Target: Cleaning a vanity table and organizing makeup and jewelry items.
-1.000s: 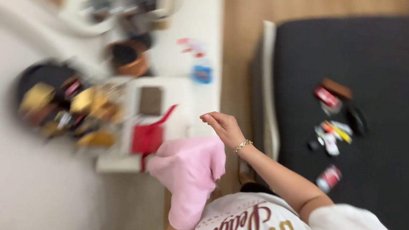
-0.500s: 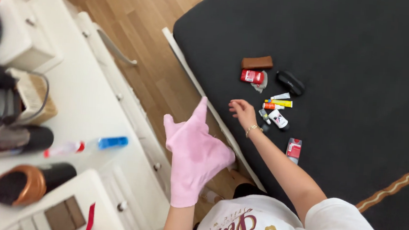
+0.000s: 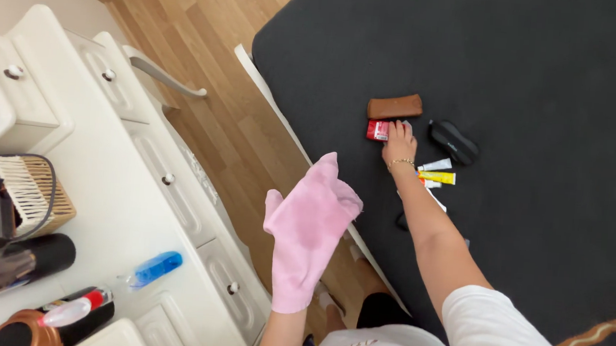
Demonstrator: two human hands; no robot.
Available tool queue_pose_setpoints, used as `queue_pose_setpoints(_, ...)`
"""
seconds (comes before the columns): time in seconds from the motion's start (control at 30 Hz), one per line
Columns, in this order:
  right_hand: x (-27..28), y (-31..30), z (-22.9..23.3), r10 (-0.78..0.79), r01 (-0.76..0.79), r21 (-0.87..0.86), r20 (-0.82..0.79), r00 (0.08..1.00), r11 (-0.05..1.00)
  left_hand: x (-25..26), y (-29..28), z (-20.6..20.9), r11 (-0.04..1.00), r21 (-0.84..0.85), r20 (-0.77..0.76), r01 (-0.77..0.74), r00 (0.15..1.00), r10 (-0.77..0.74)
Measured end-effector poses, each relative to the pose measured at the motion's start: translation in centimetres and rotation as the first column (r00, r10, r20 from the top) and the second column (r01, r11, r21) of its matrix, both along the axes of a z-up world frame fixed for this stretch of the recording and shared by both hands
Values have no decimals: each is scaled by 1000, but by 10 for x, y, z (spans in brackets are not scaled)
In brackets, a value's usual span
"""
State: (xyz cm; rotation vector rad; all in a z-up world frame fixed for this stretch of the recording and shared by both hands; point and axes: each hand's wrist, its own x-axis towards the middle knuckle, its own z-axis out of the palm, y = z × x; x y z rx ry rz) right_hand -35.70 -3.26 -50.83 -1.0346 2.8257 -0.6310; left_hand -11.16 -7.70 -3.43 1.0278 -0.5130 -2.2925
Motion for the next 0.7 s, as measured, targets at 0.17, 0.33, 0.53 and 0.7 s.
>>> queue_pose_setpoints(0.17, -10, -4, 44, 138, -138, 342, 23, 990, 930, 6, 5, -33, 862, -462, 325, 210, 944, -56)
queue_pose_setpoints(0.33, 7, 12, 96, 137, -163, 76, 271, 953, 984, 12, 2, -31, 971, -167, 330, 169, 938, -107)
queue_pose_setpoints(0.53, 61, 54, 262, 317, -179, -352, 386, 866, 919, -14, 0, 34, 466, -721, 640, 514, 751, 161)
queue_pose_setpoints(0.7, 130, 71, 348, 610, -426, -455, 420, 671, 782, -11, 12, 92, -14, -686, 630, 728, 602, 490)
